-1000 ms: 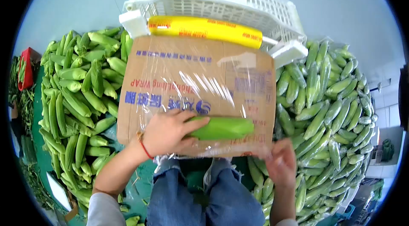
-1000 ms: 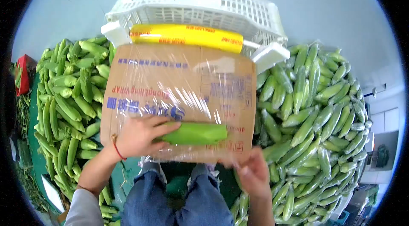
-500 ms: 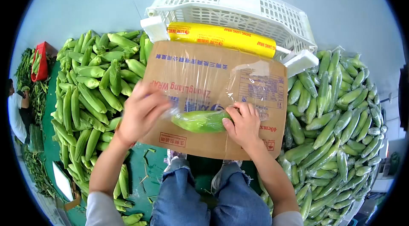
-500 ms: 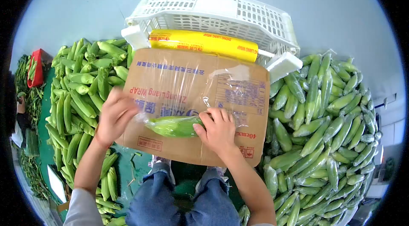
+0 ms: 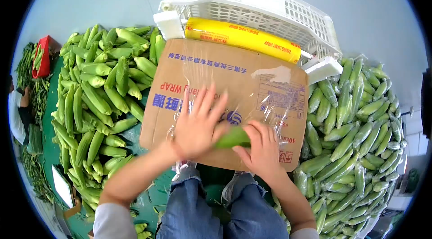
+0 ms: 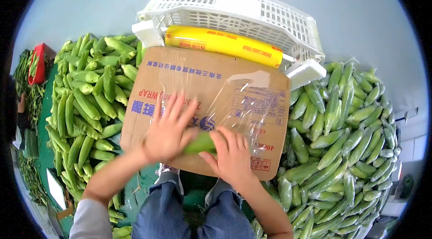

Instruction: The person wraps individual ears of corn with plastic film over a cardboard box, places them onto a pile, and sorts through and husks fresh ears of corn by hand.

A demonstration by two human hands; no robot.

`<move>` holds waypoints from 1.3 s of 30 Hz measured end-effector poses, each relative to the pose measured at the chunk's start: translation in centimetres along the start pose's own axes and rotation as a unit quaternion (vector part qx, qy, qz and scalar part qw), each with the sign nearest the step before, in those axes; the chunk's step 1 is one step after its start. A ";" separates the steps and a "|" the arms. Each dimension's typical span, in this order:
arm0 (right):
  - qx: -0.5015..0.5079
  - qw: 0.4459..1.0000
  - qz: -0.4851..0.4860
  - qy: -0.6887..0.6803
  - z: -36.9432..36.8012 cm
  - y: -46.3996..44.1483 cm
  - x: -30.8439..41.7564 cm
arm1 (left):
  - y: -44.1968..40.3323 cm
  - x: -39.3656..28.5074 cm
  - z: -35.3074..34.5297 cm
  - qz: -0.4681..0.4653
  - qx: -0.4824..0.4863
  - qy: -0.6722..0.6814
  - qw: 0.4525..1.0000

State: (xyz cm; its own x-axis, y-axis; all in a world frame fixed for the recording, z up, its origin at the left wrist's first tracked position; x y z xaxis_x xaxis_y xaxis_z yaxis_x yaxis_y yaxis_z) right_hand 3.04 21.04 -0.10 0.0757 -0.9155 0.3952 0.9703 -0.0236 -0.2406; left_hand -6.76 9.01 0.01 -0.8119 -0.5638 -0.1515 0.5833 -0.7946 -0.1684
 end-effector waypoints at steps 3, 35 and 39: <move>-0.045 0.983 0.122 0.131 0.3 -3.8 1.2 | -9.2 4.4 -1.2 -0.075 -0.005 -0.076 0.994; 0.331 0.631 -0.336 -0.615 -3.4 3.3 1.2 | -0.7 4.3 -1.1 0.232 -0.275 0.773 0.523; 0.123 0.988 -0.087 -0.011 2.4 0.5 0.2 | 2.6 5.5 -1.2 0.293 -0.358 0.671 0.580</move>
Point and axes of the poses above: each hand's wrist, its own y-axis away from the middle knuckle, its own z-axis out of the back of the hand, x = y × z, the point moved 7 cm from there along -y, towards the middle knuckle, and after that the axes turned 4 degrees about -z, right-handed, at the moved point
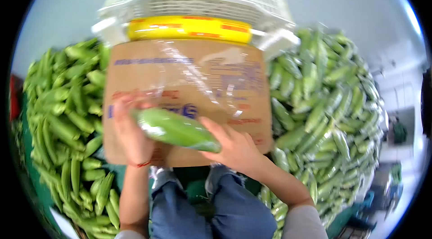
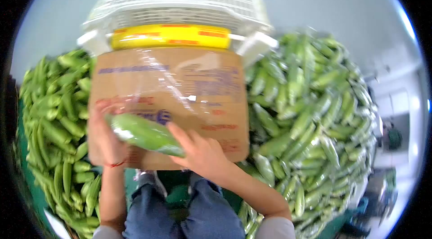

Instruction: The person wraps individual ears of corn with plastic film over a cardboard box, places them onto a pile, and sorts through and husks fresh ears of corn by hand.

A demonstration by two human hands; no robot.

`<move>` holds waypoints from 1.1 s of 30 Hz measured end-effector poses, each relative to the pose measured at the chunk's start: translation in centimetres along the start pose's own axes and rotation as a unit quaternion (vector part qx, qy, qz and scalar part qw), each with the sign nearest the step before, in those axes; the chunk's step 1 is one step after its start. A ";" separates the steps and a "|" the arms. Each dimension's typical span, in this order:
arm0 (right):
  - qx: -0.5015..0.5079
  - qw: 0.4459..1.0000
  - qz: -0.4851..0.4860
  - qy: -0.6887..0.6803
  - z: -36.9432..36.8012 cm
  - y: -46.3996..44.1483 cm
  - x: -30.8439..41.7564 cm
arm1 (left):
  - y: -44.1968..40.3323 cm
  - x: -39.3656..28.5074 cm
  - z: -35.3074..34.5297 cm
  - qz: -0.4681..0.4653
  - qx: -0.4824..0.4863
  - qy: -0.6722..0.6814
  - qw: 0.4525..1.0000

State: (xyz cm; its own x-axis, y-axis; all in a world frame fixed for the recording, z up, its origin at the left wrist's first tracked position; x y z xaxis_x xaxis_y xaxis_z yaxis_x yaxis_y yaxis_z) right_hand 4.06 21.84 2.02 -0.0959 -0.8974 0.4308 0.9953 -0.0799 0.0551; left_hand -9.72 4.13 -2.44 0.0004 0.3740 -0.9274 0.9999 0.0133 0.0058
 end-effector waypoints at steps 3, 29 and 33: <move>-0.140 0.980 0.134 0.037 3.8 1.6 -0.3 | 1.4 -0.1 1.2 0.084 0.046 -0.117 0.988; -0.477 0.348 -0.278 -0.758 -2.4 23.0 -21.7 | 6.6 -0.2 -3.6 -0.346 0.404 -0.570 0.626; -0.169 0.891 -0.188 -0.376 -2.3 9.9 -14.3 | -1.4 -0.2 0.8 -0.274 0.278 -0.584 0.712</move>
Point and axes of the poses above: each hand's wrist, its own y-axis away from the middle knuckle, its own z-axis out of the back of the hand, x = y × z, the point moved 7 cm from there along -y, towards the middle knuckle, and after that the axes turned 4 degrees about -z, right-handed, at the moved point
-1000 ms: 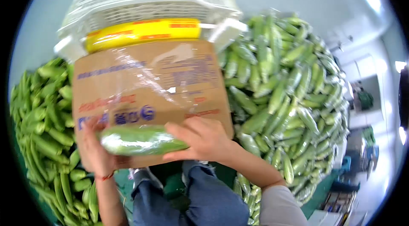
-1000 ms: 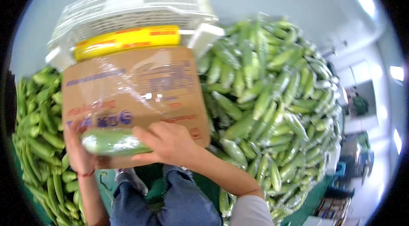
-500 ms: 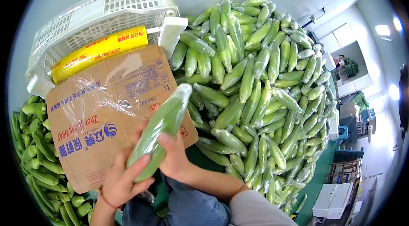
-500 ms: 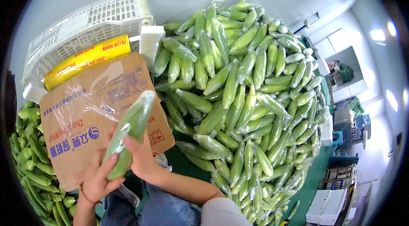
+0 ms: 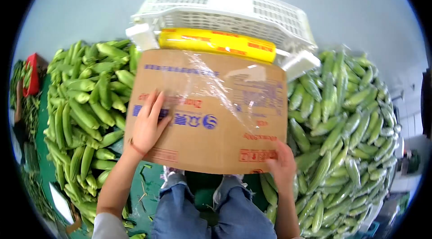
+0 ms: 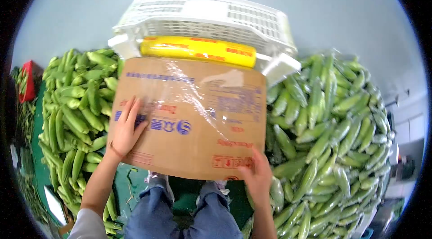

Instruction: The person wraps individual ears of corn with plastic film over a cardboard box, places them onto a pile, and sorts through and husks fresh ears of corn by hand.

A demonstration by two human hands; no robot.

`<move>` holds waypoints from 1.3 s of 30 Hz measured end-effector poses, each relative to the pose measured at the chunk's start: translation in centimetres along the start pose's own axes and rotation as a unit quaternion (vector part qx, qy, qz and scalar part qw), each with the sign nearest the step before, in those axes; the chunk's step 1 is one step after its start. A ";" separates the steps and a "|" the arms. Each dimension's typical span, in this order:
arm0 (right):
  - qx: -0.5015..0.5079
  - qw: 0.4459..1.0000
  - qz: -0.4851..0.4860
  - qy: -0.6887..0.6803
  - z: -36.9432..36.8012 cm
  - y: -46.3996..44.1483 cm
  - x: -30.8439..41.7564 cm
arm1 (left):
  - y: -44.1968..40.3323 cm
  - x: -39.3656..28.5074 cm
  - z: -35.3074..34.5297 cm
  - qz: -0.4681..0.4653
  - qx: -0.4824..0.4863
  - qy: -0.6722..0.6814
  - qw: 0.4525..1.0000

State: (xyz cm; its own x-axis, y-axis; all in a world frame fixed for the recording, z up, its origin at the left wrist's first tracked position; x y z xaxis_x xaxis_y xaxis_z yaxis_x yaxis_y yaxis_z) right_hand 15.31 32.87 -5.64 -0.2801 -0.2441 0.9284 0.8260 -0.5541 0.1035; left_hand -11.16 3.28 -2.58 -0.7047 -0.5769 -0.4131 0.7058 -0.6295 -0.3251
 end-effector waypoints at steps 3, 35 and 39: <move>-0.040 0.827 0.290 0.480 -7.4 -6.0 9.4 | -4.0 2.0 -0.1 -0.109 -0.039 -0.045 0.992; 0.146 0.978 -0.055 0.142 -1.7 -1.5 3.6 | 14.7 2.0 5.3 -0.087 0.016 0.115 0.989; 0.182 0.954 0.009 0.237 -2.2 2.1 0.0 | 19.1 1.6 6.0 -0.020 0.075 0.180 0.981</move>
Point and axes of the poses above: each hand's wrist, its own y-axis away from the middle knuckle, its own z-axis out of the back of the hand, x = y × z, the point moved 7 cm from there along -y, towards the middle knuckle, and after that the axes turned 4 degrees about -z, right-handed, at the moved point
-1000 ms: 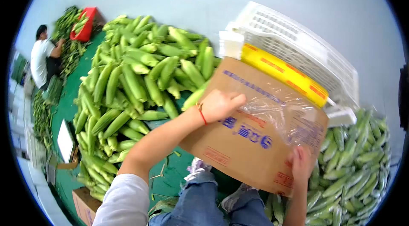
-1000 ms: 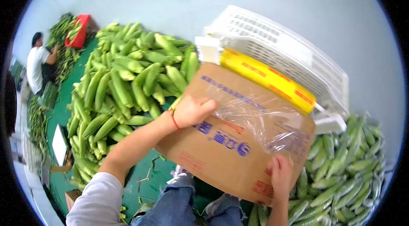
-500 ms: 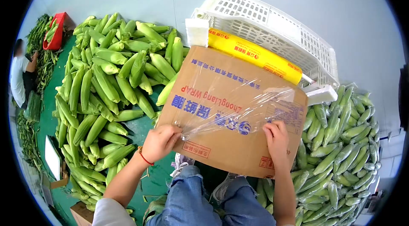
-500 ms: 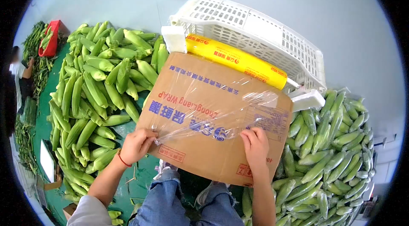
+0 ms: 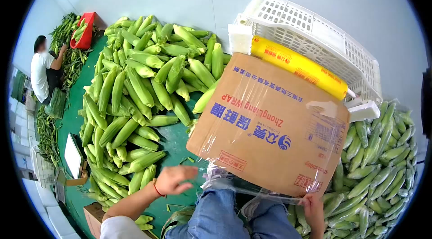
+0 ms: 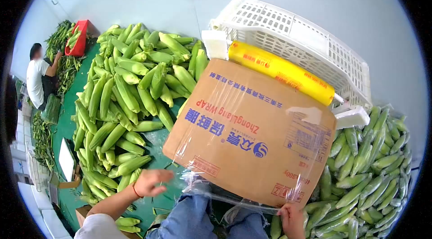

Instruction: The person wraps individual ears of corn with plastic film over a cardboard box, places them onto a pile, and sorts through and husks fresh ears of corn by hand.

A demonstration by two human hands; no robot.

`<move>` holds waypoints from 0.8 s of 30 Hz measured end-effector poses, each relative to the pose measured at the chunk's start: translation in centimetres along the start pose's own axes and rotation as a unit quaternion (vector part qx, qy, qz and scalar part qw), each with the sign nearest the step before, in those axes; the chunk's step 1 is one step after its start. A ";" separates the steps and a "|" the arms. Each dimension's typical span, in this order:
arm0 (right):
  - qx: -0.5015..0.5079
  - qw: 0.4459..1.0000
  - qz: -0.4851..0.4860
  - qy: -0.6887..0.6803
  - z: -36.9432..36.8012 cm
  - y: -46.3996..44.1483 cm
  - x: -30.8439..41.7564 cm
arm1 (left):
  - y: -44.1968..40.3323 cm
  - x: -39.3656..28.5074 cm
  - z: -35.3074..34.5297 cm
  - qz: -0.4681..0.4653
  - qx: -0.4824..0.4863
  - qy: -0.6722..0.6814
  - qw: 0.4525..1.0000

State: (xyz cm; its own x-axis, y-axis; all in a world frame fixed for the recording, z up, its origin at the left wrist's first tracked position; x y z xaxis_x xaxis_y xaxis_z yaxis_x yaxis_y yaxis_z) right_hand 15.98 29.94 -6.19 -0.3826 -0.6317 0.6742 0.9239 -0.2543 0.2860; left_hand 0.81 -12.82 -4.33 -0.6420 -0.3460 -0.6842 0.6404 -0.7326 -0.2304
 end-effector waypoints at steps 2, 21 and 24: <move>0.022 0.998 -0.057 0.018 -1.2 0.2 0.9 | 3.3 12.6 2.9 0.327 -0.315 0.068 0.888; -0.012 0.994 -0.080 0.073 -1.0 0.0 3.3 | -14.7 1.2 7.4 -0.037 -0.184 -0.270 0.944; -0.036 0.994 -0.057 0.090 -0.8 0.8 4.5 | -17.5 -6.9 -0.6 -0.137 -0.030 -0.217 0.966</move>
State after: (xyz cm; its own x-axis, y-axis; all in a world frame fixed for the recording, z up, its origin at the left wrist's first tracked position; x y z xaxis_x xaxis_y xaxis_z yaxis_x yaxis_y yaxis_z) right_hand 15.00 26.30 -3.41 -0.4829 -0.7148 0.5058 0.8754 -0.3789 0.3003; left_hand -5.73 2.72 4.01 -0.8985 -0.3674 -0.2402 0.4370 -0.8002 -0.4108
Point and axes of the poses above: each hand's wrist, its own y-axis away from the middle knuckle, its own z-axis out of the back of the hand, x = y × z, the point moved 7 cm from there along -y, towards the middle knuckle, and after that the axes turned 4 degrees about -z, right-handed, at the moved point
